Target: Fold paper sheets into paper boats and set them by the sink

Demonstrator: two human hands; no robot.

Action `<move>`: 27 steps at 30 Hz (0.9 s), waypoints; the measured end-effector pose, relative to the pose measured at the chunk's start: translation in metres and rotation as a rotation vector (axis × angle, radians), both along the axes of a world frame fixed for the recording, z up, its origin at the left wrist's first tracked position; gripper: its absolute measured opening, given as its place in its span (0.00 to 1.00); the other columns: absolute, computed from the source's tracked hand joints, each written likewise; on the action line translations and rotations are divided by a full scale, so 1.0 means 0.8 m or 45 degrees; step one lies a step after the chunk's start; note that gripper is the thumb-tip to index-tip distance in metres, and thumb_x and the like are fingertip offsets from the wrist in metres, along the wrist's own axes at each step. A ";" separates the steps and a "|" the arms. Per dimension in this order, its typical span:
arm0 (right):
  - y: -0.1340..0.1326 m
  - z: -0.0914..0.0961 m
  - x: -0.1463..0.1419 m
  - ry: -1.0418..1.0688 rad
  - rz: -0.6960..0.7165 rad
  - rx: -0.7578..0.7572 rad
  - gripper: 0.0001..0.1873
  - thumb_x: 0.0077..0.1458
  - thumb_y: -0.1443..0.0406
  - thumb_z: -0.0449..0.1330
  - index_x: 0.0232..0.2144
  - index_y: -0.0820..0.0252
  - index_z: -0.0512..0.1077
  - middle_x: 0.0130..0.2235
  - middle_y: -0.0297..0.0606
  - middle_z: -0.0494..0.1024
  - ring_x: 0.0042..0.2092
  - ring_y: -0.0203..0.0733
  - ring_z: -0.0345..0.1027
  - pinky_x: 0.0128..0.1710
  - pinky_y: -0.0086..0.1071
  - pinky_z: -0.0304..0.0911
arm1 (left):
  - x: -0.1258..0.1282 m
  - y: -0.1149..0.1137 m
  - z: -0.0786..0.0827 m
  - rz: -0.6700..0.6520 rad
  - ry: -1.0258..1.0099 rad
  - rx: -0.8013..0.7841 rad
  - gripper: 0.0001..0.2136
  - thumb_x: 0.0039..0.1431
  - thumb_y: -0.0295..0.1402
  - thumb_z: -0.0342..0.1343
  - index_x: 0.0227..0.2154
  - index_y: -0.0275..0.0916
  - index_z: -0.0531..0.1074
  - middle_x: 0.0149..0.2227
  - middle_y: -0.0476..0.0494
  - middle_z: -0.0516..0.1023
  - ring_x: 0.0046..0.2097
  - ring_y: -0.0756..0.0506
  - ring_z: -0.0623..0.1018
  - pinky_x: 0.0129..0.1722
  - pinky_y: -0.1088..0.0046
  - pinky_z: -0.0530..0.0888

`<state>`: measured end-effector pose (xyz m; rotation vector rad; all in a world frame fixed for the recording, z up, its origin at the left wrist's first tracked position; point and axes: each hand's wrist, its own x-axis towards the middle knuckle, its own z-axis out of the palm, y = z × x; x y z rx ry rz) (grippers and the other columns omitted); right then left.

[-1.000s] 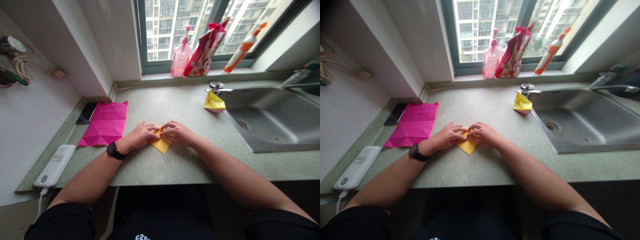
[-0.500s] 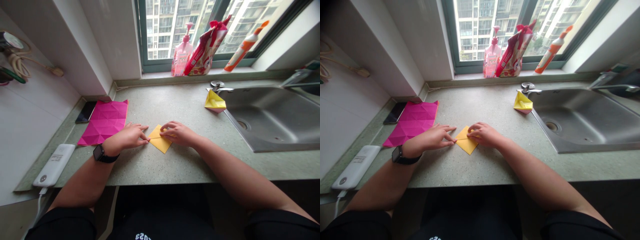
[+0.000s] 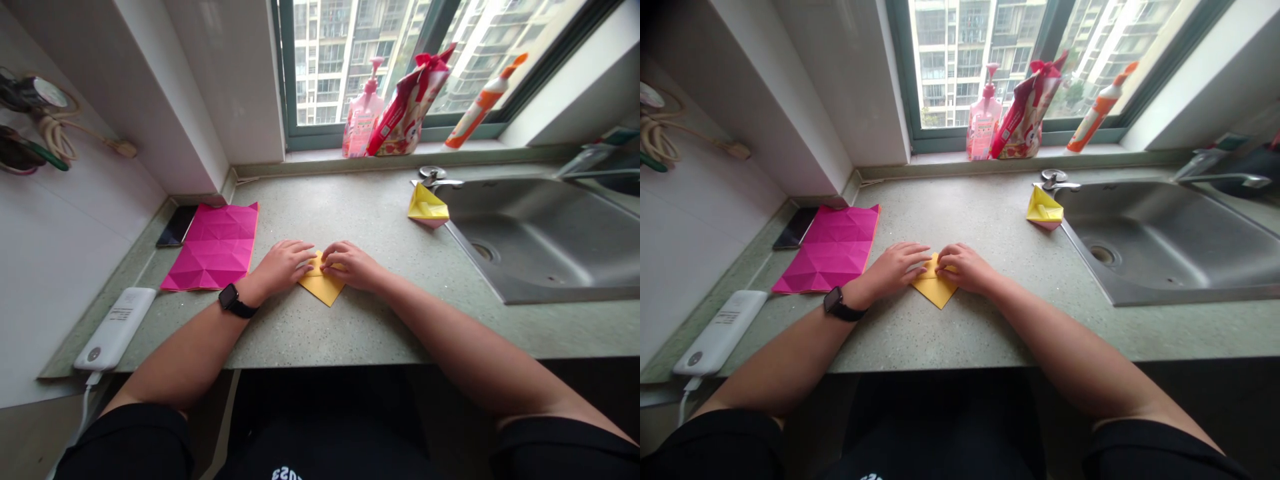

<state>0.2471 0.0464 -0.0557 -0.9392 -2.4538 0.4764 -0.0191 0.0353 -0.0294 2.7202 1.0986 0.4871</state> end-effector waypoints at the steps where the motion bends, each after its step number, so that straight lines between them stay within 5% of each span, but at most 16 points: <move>1: 0.000 0.000 -0.001 -0.011 -0.011 0.004 0.06 0.68 0.62 0.66 0.39 0.51 0.84 0.50 0.41 0.83 0.51 0.48 0.76 0.58 0.48 0.71 | 0.002 0.000 -0.003 0.005 0.018 -0.008 0.13 0.75 0.38 0.58 0.56 0.45 0.82 0.67 0.39 0.77 0.67 0.36 0.75 0.70 0.48 0.70; 5: -0.001 -0.006 -0.002 -0.064 -0.064 0.004 0.05 0.66 0.63 0.68 0.44 0.49 0.82 0.55 0.42 0.81 0.57 0.50 0.75 0.62 0.51 0.70 | -0.001 0.002 -0.008 -0.006 0.048 -0.087 0.16 0.74 0.42 0.61 0.59 0.46 0.80 0.68 0.37 0.75 0.69 0.34 0.73 0.70 0.46 0.69; 11: 0.011 -0.025 0.025 -0.208 -0.268 -0.021 0.38 0.60 0.55 0.74 0.69 0.42 0.70 0.74 0.46 0.65 0.77 0.67 0.52 0.74 0.69 0.54 | -0.010 0.004 -0.011 0.041 0.076 -0.200 0.20 0.73 0.44 0.61 0.64 0.48 0.77 0.73 0.35 0.69 0.73 0.32 0.68 0.73 0.41 0.64; 16: 0.024 -0.028 0.063 -0.232 -0.277 -0.097 0.42 0.58 0.52 0.75 0.71 0.41 0.69 0.76 0.47 0.63 0.78 0.69 0.51 0.73 0.72 0.53 | -0.020 0.006 -0.010 0.030 0.100 -0.259 0.21 0.73 0.43 0.62 0.66 0.49 0.75 0.75 0.35 0.66 0.75 0.32 0.66 0.74 0.42 0.61; 19: 0.025 -0.019 0.075 -0.217 -0.249 -0.142 0.39 0.57 0.53 0.76 0.68 0.43 0.73 0.75 0.46 0.65 0.77 0.67 0.53 0.74 0.68 0.55 | -0.025 0.007 -0.008 0.019 0.107 -0.294 0.23 0.72 0.43 0.63 0.67 0.49 0.74 0.76 0.35 0.64 0.75 0.32 0.65 0.75 0.43 0.61; 27: 0.010 0.002 0.047 -0.068 -0.203 -0.154 0.11 0.65 0.58 0.70 0.49 0.45 0.84 0.65 0.43 0.77 0.69 0.57 0.69 0.70 0.61 0.63 | -0.027 0.007 -0.006 0.041 0.055 -0.306 0.20 0.67 0.40 0.67 0.60 0.45 0.75 0.74 0.36 0.68 0.75 0.33 0.65 0.74 0.44 0.62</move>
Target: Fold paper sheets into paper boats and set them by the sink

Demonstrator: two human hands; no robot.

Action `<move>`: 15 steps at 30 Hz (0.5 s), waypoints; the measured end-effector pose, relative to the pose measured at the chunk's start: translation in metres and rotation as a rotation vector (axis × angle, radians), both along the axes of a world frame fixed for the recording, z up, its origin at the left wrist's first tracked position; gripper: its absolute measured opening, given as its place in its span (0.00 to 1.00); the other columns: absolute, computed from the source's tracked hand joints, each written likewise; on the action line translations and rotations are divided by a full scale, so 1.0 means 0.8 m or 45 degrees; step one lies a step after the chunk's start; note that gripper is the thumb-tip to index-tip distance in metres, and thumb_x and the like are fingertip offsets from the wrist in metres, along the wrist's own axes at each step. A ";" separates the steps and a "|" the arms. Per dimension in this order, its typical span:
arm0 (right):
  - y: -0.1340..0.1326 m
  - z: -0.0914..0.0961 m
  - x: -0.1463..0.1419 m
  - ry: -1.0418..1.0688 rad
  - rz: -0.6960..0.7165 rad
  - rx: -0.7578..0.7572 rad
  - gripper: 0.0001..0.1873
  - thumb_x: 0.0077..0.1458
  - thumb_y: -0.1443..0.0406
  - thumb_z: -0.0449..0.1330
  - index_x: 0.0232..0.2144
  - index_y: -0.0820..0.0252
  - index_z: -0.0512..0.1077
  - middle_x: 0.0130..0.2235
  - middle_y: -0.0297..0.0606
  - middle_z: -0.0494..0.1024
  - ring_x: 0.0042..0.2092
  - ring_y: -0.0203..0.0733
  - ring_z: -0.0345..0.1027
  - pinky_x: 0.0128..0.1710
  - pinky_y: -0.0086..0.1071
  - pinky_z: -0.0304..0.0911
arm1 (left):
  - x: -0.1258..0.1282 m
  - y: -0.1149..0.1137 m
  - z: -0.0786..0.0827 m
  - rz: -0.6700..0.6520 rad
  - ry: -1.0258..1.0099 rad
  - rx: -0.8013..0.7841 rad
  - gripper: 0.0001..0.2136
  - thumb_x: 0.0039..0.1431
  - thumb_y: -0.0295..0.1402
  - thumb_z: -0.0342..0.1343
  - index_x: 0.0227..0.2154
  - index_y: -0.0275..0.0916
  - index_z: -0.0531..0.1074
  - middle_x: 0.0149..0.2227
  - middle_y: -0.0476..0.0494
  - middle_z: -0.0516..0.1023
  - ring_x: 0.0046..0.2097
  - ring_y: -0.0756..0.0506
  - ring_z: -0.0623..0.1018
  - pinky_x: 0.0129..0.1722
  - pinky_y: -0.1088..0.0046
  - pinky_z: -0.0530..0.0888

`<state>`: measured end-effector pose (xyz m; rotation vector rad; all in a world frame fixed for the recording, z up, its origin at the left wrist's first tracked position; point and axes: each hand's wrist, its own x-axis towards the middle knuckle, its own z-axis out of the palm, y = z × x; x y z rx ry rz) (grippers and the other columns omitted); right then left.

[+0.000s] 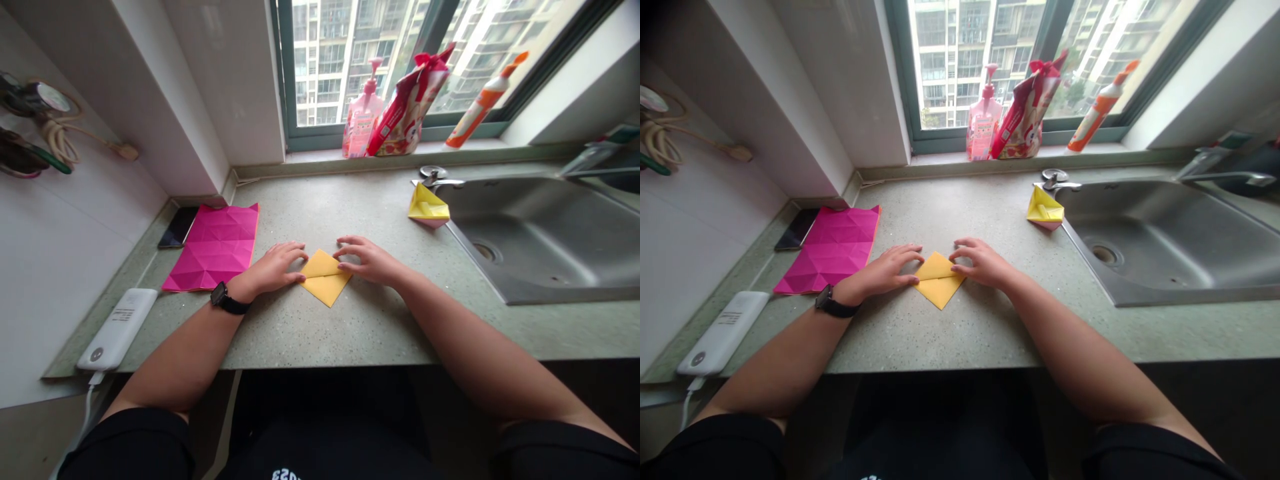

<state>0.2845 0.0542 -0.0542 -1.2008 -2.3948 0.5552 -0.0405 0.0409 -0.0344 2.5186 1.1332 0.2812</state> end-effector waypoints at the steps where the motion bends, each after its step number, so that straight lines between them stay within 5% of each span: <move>1: -0.002 0.001 -0.005 0.015 -0.008 -0.007 0.09 0.65 0.59 0.70 0.47 0.46 0.84 0.64 0.43 0.77 0.68 0.56 0.70 0.70 0.60 0.64 | 0.000 0.000 0.000 -0.003 -0.012 0.003 0.19 0.67 0.40 0.67 0.58 0.44 0.76 0.73 0.36 0.68 0.75 0.33 0.66 0.74 0.45 0.63; 8: -0.014 0.016 -0.019 0.232 0.006 -0.033 0.03 0.66 0.62 0.67 0.37 0.51 0.80 0.60 0.42 0.79 0.62 0.52 0.75 0.66 0.55 0.69 | 0.008 -0.003 0.005 0.047 -0.155 0.013 0.20 0.65 0.38 0.68 0.56 0.42 0.74 0.65 0.35 0.77 0.68 0.33 0.74 0.69 0.47 0.70; 15: -0.031 0.032 -0.028 0.484 0.121 0.225 0.03 0.67 0.62 0.67 0.37 0.50 0.78 0.60 0.42 0.77 0.61 0.53 0.75 0.62 0.56 0.74 | 0.016 -0.010 0.012 0.114 -0.462 -0.106 0.21 0.67 0.43 0.67 0.58 0.43 0.71 0.57 0.38 0.81 0.58 0.35 0.82 0.59 0.55 0.78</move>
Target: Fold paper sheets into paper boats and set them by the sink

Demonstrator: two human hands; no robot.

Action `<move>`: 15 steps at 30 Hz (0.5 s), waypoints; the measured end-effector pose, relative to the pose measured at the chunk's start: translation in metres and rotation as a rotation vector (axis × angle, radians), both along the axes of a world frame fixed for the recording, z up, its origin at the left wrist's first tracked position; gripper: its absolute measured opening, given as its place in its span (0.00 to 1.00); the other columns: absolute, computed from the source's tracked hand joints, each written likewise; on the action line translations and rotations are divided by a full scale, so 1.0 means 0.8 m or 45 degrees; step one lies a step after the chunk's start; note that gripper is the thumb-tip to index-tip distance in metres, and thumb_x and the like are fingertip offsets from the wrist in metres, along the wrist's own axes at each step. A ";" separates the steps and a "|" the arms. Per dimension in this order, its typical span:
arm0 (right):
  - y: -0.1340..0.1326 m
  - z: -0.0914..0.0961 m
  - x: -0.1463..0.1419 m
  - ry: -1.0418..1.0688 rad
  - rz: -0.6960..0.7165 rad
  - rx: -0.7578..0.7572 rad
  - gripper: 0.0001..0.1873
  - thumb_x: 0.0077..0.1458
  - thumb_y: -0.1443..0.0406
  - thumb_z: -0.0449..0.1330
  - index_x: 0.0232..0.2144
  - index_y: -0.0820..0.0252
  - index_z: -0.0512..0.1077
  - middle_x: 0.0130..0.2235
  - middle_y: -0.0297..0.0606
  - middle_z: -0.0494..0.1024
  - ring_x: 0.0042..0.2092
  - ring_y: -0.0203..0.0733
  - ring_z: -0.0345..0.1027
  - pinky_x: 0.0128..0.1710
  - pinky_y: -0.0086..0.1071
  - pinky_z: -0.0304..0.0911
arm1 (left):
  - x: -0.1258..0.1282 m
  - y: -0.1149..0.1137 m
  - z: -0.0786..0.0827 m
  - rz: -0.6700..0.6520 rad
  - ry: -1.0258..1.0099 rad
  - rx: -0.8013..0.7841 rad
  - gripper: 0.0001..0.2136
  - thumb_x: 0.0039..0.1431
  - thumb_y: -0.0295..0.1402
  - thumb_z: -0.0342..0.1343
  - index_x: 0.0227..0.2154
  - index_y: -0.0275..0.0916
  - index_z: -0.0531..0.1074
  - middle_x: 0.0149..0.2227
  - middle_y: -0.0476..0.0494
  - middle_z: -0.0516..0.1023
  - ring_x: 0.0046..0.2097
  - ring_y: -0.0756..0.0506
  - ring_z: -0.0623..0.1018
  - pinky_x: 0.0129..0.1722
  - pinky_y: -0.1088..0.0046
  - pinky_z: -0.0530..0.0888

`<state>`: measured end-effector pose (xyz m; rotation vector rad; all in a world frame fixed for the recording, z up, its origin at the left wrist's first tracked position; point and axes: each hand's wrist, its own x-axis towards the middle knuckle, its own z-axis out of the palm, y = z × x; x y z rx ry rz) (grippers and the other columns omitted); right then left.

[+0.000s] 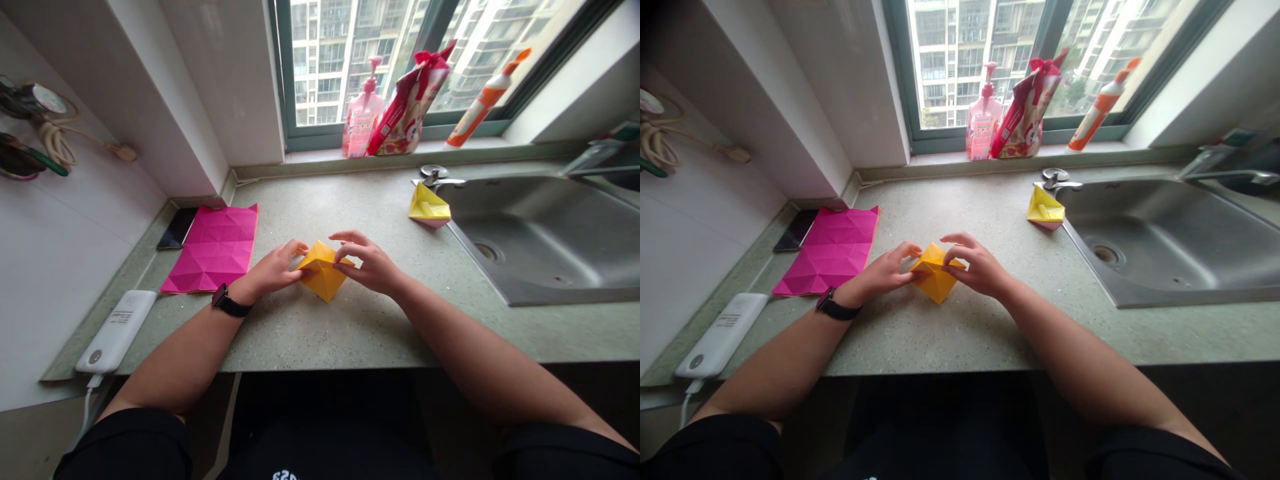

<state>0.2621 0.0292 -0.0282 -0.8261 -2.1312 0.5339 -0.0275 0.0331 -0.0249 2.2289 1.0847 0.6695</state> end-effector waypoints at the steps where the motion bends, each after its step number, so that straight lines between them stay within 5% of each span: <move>1: -0.002 0.001 -0.001 0.020 0.013 0.037 0.03 0.67 0.62 0.67 0.37 0.50 0.78 0.60 0.42 0.77 0.61 0.53 0.75 0.62 0.56 0.75 | 0.000 0.000 0.000 0.007 -0.044 -0.013 0.24 0.66 0.43 0.68 0.60 0.44 0.69 0.57 0.38 0.82 0.58 0.35 0.82 0.58 0.56 0.78; 9: -0.010 0.007 -0.009 0.119 0.015 0.246 0.03 0.66 0.65 0.67 0.40 0.49 0.77 0.60 0.41 0.75 0.61 0.51 0.75 0.60 0.55 0.79 | 0.006 -0.006 0.002 0.020 -0.378 0.114 0.34 0.65 0.38 0.70 0.70 0.45 0.64 0.45 0.46 0.82 0.50 0.42 0.83 0.58 0.63 0.77; 15: -0.017 0.010 -0.017 0.114 -0.062 0.328 0.06 0.66 0.64 0.67 0.44 0.48 0.75 0.57 0.42 0.77 0.58 0.51 0.76 0.57 0.54 0.80 | 0.019 -0.022 0.017 0.026 -0.416 0.288 0.09 0.68 0.37 0.67 0.48 0.42 0.79 0.43 0.45 0.84 0.45 0.43 0.83 0.54 0.63 0.79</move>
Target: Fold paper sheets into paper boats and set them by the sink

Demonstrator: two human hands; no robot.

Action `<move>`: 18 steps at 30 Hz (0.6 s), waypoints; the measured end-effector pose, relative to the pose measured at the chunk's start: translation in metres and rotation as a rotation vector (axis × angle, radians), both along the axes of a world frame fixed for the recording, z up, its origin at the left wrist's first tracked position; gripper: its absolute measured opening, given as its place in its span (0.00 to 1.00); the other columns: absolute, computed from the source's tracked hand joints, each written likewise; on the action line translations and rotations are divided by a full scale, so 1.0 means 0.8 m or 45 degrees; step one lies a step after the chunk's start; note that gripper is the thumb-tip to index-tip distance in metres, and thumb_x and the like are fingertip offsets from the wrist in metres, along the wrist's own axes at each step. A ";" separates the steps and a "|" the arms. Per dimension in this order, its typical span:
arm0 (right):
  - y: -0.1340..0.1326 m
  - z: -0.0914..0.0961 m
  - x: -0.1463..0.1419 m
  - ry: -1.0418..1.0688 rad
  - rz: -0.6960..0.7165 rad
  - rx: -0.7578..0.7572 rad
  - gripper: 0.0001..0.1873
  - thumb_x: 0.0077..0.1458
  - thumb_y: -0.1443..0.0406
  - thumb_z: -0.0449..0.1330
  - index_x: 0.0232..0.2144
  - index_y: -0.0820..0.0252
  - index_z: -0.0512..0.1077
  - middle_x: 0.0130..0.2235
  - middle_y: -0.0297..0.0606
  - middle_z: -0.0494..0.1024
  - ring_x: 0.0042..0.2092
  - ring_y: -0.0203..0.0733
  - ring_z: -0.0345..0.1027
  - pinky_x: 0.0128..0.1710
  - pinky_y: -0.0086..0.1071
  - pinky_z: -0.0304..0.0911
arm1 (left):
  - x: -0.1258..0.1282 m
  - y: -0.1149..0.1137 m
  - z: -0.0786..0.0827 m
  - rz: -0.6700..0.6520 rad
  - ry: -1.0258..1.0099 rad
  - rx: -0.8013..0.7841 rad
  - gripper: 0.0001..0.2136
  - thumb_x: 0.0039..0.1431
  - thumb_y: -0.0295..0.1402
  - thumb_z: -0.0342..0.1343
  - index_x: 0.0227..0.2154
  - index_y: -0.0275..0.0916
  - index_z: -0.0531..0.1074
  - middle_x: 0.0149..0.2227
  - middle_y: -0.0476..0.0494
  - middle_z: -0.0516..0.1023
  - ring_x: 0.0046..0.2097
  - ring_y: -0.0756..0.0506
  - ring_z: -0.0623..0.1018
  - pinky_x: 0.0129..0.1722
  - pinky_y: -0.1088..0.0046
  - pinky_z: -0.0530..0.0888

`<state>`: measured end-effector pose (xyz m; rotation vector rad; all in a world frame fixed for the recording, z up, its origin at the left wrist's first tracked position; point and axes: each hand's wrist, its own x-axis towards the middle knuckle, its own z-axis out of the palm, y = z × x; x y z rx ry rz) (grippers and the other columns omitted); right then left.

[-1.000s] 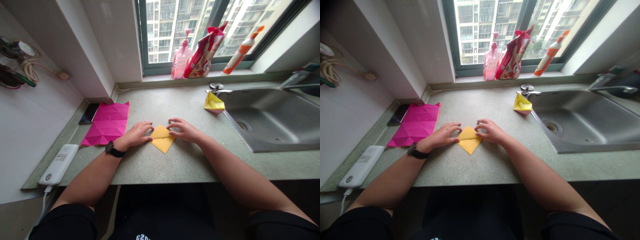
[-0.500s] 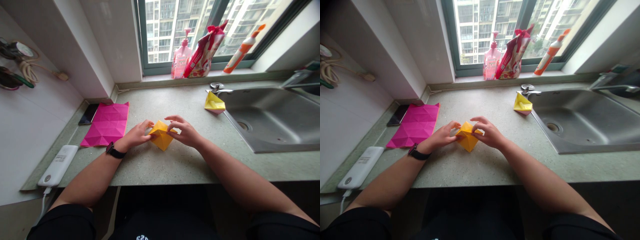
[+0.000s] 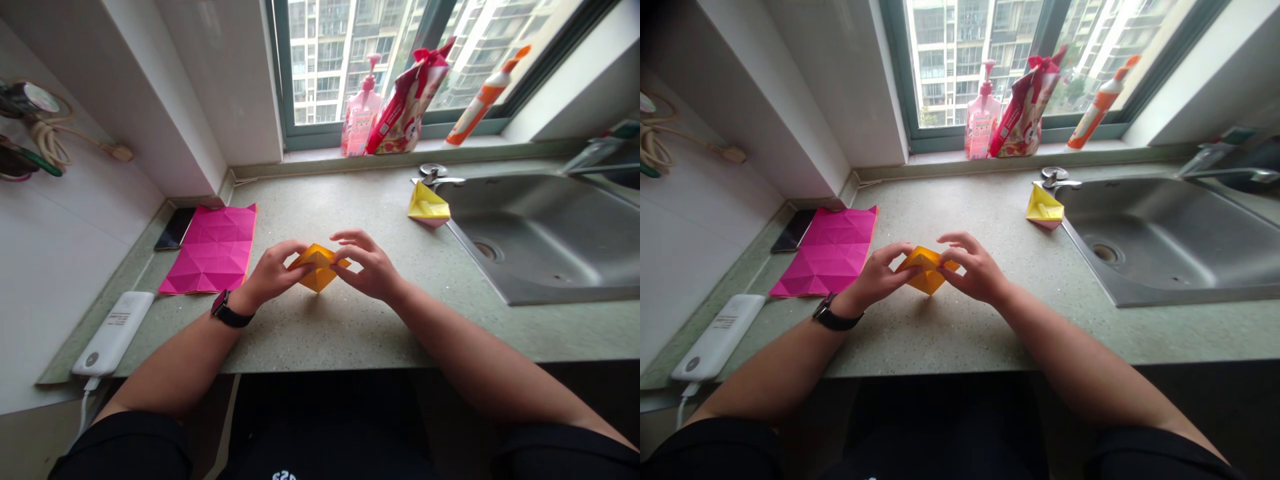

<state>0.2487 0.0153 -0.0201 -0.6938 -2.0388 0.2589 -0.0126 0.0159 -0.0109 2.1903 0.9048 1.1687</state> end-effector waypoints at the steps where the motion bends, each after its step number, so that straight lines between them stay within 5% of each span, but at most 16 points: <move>1: 0.000 0.000 -0.001 0.010 -0.026 0.008 0.10 0.65 0.63 0.68 0.47 0.48 0.75 0.56 0.43 0.78 0.58 0.52 0.76 0.56 0.54 0.79 | 0.001 -0.002 0.002 -0.003 -0.010 0.038 0.06 0.69 0.37 0.66 0.44 0.42 0.79 0.41 0.46 0.84 0.44 0.44 0.83 0.55 0.61 0.78; 4: 0.001 0.003 -0.001 0.031 -0.053 0.032 0.22 0.62 0.62 0.71 0.56 0.49 0.72 0.53 0.45 0.80 0.56 0.55 0.77 0.54 0.53 0.79 | 0.003 -0.005 0.008 -0.017 -0.041 0.139 0.05 0.71 0.36 0.65 0.39 0.42 0.78 0.37 0.47 0.84 0.40 0.45 0.83 0.60 0.56 0.77; 9: 0.003 0.008 0.001 0.022 -0.022 0.127 0.08 0.65 0.66 0.69 0.44 0.48 0.76 0.45 0.37 0.82 0.47 0.48 0.79 0.47 0.46 0.78 | 0.000 -0.005 0.014 -0.053 -0.018 0.283 0.03 0.73 0.35 0.63 0.40 0.43 0.77 0.41 0.45 0.86 0.45 0.44 0.85 0.65 0.52 0.74; 12: 0.002 0.011 0.002 0.040 -0.052 0.221 0.09 0.64 0.69 0.68 0.41 0.47 0.77 0.43 0.35 0.83 0.46 0.46 0.79 0.47 0.44 0.77 | -0.001 -0.005 0.013 0.006 0.066 0.426 0.02 0.72 0.33 0.63 0.41 0.43 0.76 0.45 0.44 0.86 0.48 0.44 0.84 0.66 0.52 0.73; 18: 0.002 0.009 0.003 -0.082 -0.144 0.350 0.09 0.63 0.70 0.68 0.40 0.48 0.76 0.41 0.34 0.83 0.44 0.46 0.78 0.46 0.45 0.75 | -0.001 -0.005 0.012 0.172 0.245 0.681 0.03 0.69 0.32 0.67 0.41 0.45 0.78 0.43 0.46 0.84 0.45 0.44 0.80 0.53 0.60 0.76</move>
